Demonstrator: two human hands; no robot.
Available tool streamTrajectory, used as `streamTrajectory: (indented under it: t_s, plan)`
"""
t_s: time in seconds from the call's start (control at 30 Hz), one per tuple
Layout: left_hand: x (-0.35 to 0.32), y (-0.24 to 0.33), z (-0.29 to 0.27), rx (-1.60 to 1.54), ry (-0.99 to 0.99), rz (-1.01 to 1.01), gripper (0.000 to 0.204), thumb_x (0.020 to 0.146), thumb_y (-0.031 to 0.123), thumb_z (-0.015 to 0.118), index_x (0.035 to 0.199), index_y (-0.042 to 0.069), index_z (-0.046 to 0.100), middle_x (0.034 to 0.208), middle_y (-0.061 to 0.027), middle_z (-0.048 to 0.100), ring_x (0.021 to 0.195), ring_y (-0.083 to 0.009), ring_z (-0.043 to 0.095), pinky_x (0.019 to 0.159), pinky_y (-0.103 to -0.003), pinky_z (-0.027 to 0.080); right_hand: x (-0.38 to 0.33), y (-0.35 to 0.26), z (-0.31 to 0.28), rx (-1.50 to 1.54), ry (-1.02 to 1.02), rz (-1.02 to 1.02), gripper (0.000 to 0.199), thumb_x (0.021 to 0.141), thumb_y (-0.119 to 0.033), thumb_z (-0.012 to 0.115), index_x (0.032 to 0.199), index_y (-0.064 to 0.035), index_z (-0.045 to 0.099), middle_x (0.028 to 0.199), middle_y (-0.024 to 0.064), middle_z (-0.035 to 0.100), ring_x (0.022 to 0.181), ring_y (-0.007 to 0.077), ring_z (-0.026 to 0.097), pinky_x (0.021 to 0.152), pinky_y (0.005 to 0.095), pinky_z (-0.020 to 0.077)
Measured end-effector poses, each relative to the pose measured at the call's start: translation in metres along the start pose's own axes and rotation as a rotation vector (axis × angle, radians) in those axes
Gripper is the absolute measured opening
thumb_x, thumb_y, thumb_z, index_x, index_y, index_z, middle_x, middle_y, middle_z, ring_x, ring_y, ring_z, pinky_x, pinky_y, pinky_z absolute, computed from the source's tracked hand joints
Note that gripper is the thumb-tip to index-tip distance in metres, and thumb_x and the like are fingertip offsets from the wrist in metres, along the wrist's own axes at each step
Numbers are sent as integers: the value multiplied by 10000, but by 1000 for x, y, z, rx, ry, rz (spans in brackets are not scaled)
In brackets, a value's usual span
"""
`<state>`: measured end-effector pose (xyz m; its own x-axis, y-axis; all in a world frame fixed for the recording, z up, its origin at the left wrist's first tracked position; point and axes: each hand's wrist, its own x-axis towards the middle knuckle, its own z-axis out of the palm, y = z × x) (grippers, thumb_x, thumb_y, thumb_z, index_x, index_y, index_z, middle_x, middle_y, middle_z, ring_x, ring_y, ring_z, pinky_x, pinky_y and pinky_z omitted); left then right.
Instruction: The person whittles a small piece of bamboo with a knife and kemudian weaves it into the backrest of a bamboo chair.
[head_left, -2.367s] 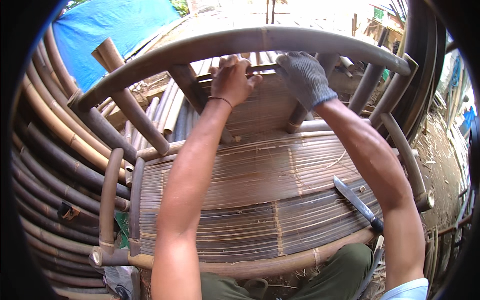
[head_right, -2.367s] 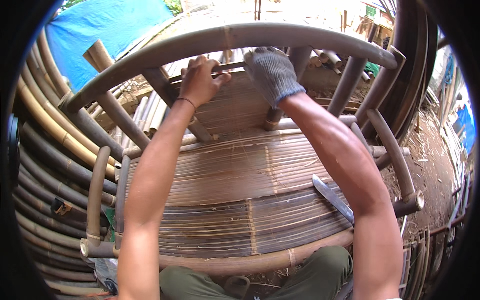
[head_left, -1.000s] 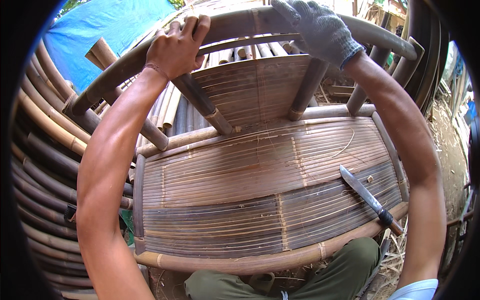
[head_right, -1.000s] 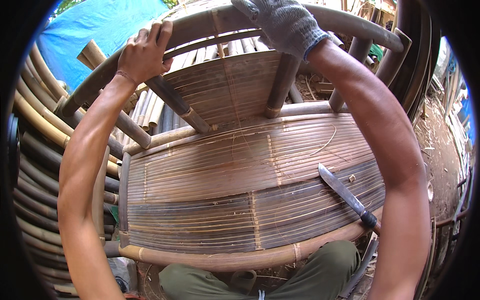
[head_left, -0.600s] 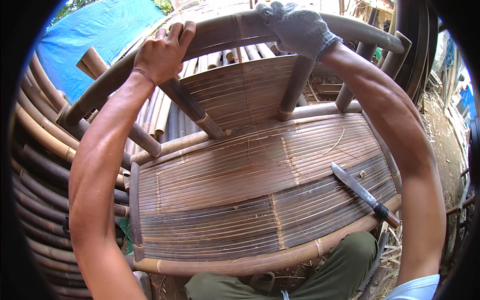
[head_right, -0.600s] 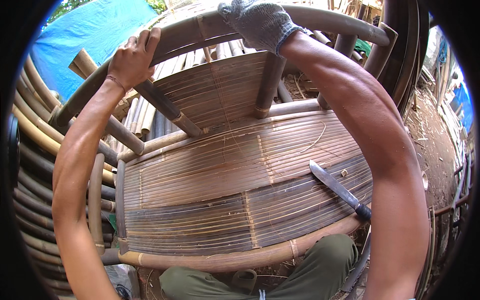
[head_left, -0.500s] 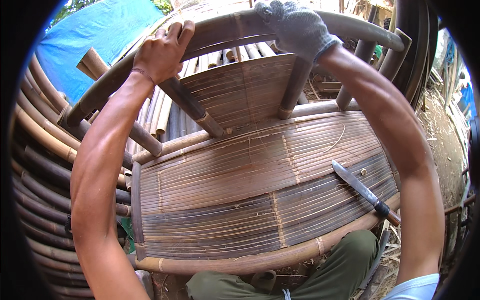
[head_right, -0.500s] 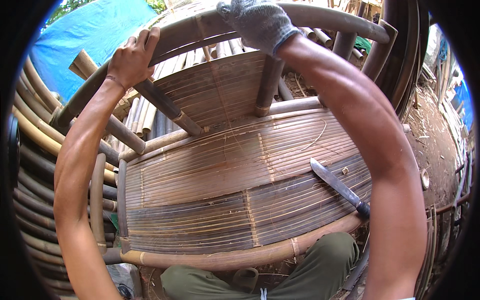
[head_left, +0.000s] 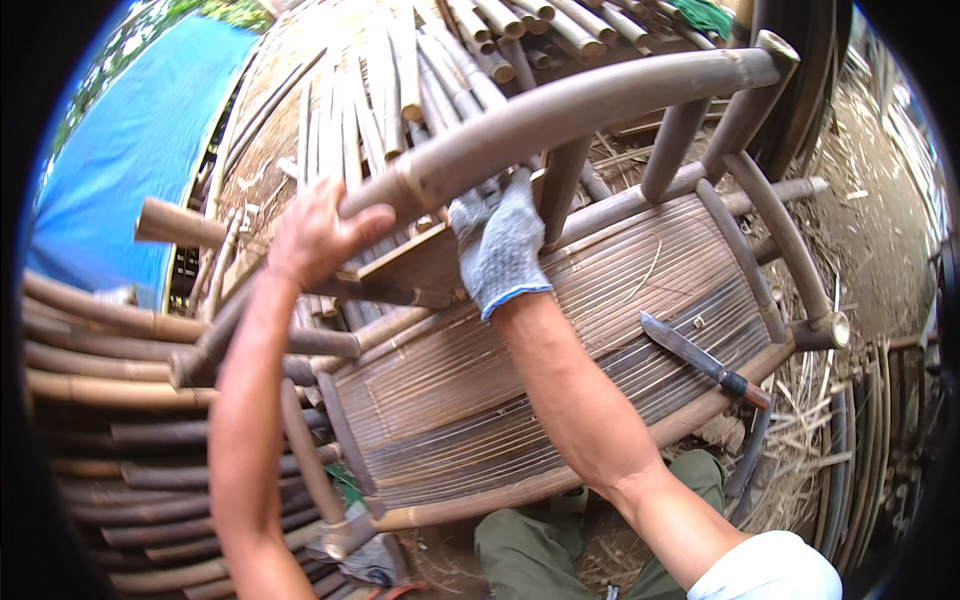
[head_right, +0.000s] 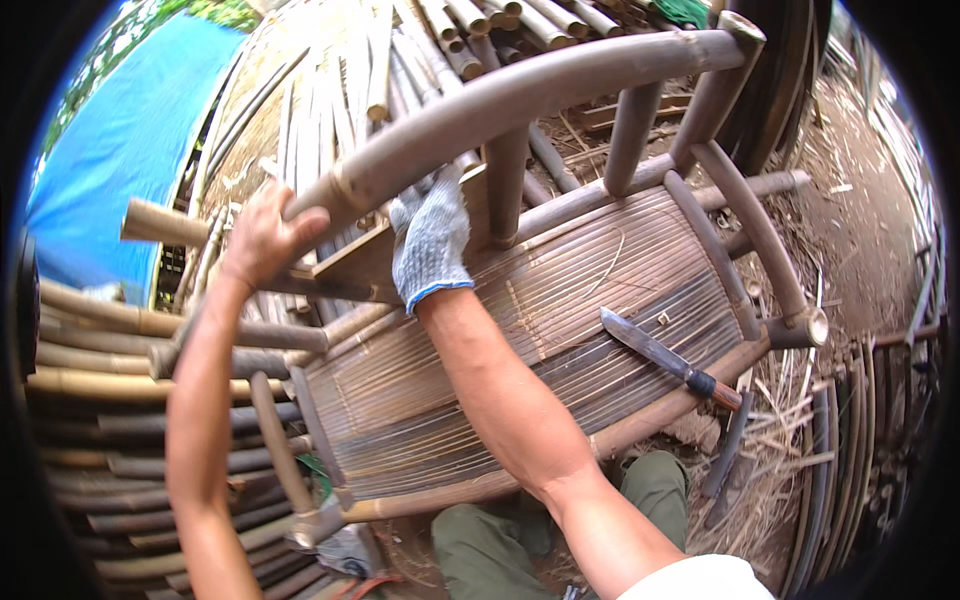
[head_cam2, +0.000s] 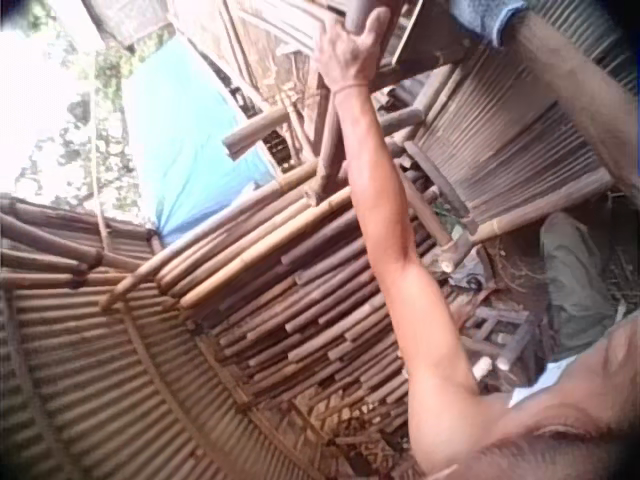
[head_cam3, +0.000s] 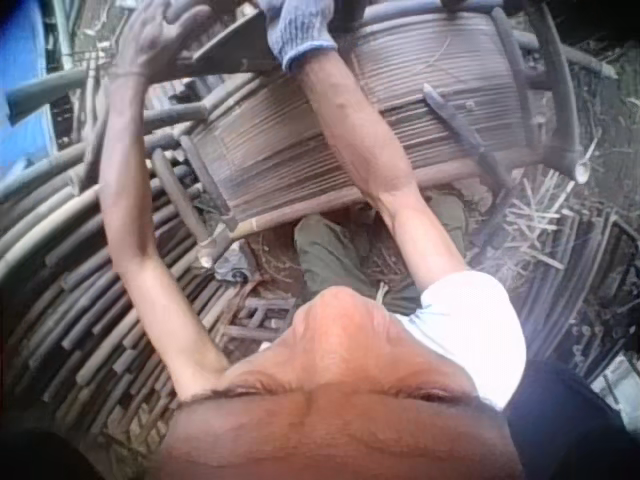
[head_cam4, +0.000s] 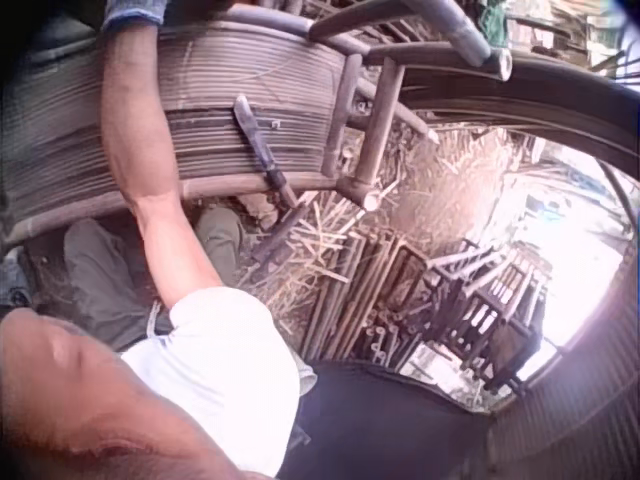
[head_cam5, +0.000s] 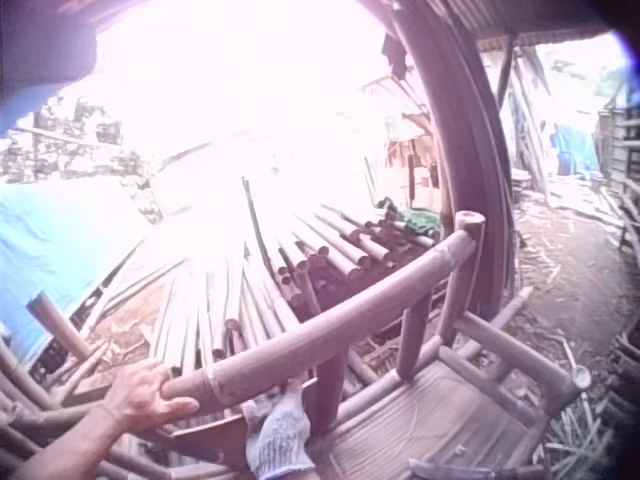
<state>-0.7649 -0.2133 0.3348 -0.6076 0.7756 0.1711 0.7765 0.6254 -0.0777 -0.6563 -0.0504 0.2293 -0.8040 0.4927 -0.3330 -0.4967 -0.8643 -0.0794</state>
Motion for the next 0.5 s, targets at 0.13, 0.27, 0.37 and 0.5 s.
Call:
streamTrajectory:
  t_s: [0.13,0.27,0.37,0.5]
  plan:
    - [-4,-1,4,-34,-21,60,793,791,770,635,942,-6,575,984,-213,582,947,-410,601,818,-492,501,25,6,11,116,233,-68,660,953,-618,570,1327,-73,566,1219,66,652,1053,226,655,891,393,546]
    - [7,13,-5,-151,-119,54,728,823,695,657,903,-24,579,962,-225,559,948,-423,576,824,-504,474,41,19,2,17,403,-257,832,939,-742,470,1289,2,592,1115,88,686,939,227,670,802,359,546]
    - [11,21,-4,-148,-150,74,697,841,672,652,897,-19,577,960,-215,567,954,-417,581,818,-501,475,45,24,-12,-157,481,-352,862,949,-760,408,1189,31,656,996,102,704,888,215,664,744,360,529]
    - [9,4,-4,-118,-83,108,673,859,648,644,937,-19,600,991,-218,583,959,-424,592,818,-513,470,27,30,17,-473,578,-322,905,968,-749,354,1084,84,688,877,146,704,827,219,669,719,365,517]
